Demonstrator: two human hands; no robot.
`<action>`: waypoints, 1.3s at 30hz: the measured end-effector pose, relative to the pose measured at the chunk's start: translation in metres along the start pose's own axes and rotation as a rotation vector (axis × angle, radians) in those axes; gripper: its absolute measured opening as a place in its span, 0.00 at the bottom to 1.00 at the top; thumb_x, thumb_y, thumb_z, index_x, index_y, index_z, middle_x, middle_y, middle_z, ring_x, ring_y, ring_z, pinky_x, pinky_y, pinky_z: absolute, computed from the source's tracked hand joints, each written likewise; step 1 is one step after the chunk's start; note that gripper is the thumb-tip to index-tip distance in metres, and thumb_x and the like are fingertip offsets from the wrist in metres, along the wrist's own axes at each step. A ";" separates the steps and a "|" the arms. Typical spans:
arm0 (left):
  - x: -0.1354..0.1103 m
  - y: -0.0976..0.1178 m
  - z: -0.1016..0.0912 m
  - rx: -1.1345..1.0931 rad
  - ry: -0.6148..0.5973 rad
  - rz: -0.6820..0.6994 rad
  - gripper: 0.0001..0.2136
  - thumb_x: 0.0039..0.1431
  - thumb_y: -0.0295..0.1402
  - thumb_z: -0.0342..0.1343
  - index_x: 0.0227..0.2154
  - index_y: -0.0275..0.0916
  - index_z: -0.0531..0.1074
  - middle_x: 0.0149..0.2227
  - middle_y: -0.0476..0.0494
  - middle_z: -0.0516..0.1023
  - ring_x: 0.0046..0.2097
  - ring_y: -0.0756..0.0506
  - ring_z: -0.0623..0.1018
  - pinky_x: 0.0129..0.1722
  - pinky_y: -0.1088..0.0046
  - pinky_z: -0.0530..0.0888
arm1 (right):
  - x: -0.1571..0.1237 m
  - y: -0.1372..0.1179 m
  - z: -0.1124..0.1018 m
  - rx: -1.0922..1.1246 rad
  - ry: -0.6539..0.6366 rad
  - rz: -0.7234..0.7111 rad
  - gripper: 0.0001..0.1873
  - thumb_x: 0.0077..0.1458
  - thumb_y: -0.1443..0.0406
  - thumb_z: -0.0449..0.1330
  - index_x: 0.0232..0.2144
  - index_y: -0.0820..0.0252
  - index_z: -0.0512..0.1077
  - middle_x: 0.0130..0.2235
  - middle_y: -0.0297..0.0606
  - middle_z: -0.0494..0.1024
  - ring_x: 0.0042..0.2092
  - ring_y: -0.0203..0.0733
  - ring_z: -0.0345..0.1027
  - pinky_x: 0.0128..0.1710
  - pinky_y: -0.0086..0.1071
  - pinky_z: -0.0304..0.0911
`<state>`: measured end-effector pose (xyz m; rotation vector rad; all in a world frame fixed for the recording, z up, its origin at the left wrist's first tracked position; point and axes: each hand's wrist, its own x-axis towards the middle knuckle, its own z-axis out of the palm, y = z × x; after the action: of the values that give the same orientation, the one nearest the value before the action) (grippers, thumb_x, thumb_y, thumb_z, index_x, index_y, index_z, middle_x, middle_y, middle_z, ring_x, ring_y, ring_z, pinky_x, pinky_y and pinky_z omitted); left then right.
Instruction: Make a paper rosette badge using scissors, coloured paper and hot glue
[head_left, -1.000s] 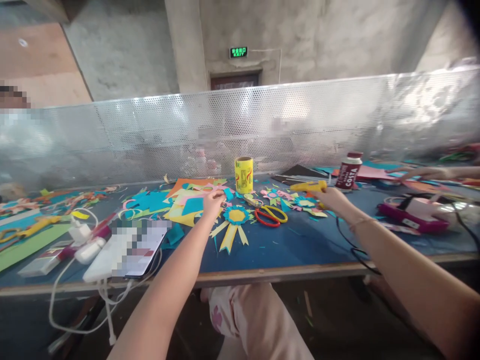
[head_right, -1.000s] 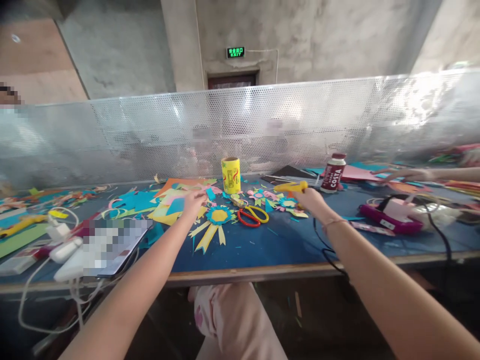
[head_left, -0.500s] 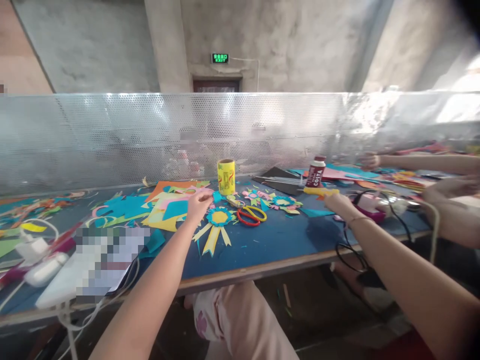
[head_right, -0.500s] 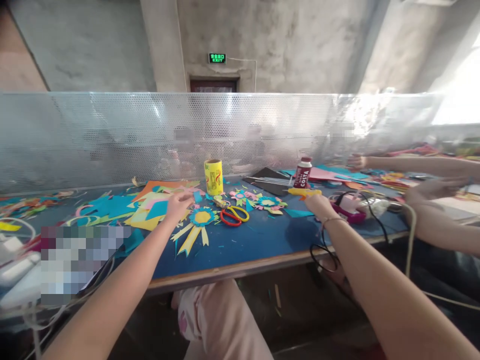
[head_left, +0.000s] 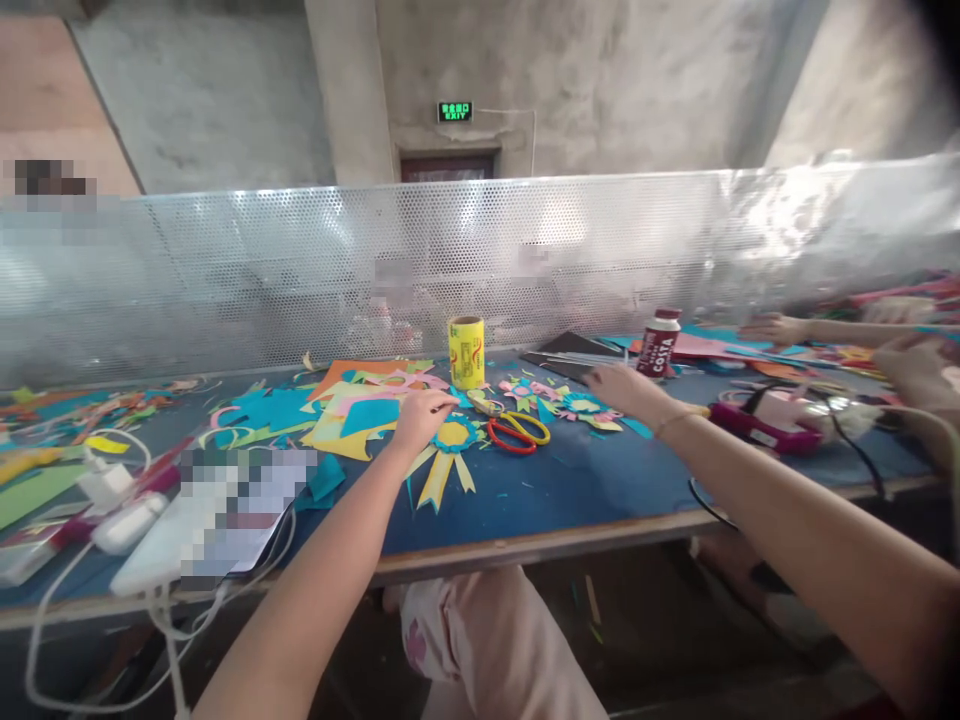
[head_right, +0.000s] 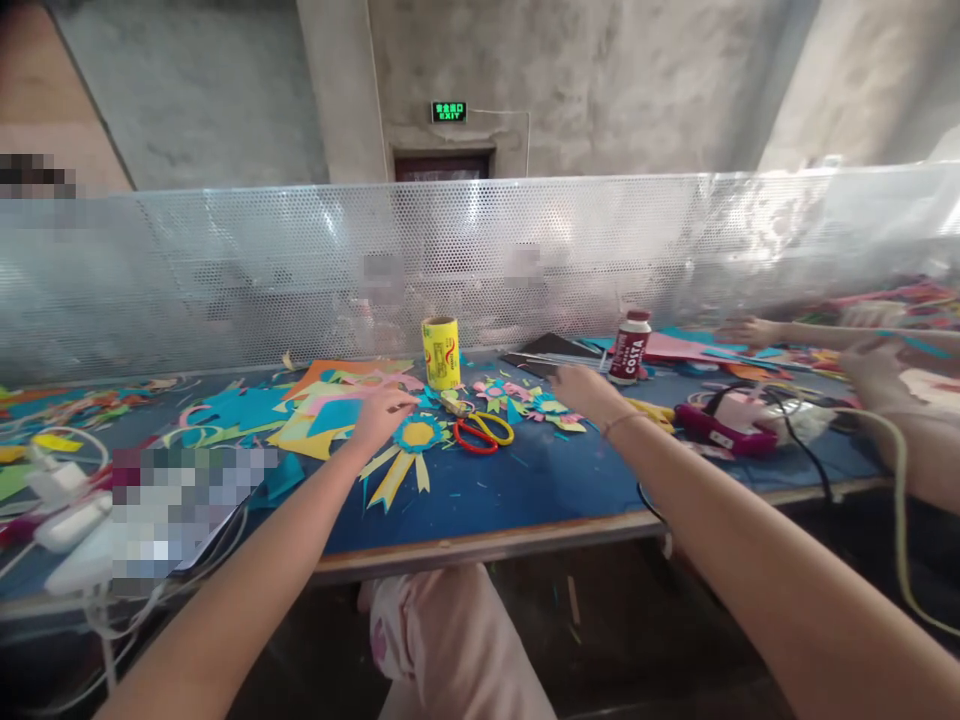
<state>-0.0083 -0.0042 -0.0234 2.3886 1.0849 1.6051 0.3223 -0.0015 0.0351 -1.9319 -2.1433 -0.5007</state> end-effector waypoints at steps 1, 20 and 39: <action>0.000 0.001 0.000 0.004 0.009 0.037 0.06 0.52 0.26 0.57 0.28 0.41 0.78 0.29 0.44 0.80 0.34 0.46 0.78 0.34 0.70 0.74 | 0.007 -0.021 -0.002 0.085 -0.038 -0.041 0.10 0.56 0.66 0.54 0.32 0.63 0.75 0.35 0.48 0.77 0.36 0.40 0.71 0.34 0.29 0.63; 0.002 0.024 0.001 -0.434 0.040 -0.483 0.05 0.48 0.29 0.59 0.29 0.39 0.78 0.20 0.49 0.73 0.23 0.50 0.72 0.24 0.75 0.67 | 0.019 -0.146 0.047 2.105 -0.651 -0.082 0.12 0.43 0.72 0.61 0.34 0.60 0.74 0.30 0.36 0.79 0.34 0.37 0.74 0.37 0.31 0.68; 0.003 0.015 0.007 -0.682 0.152 -0.651 0.09 0.43 0.34 0.60 0.28 0.36 0.71 0.16 0.52 0.70 0.20 0.52 0.69 0.21 0.77 0.65 | 0.010 -0.151 0.035 2.114 -0.596 -0.169 0.17 0.39 0.75 0.62 0.35 0.59 0.74 0.32 0.34 0.79 0.33 0.33 0.74 0.37 0.26 0.69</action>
<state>0.0058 -0.0111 -0.0178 1.3277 0.9702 1.5664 0.1740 0.0089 -0.0101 -0.4931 -1.3650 1.7447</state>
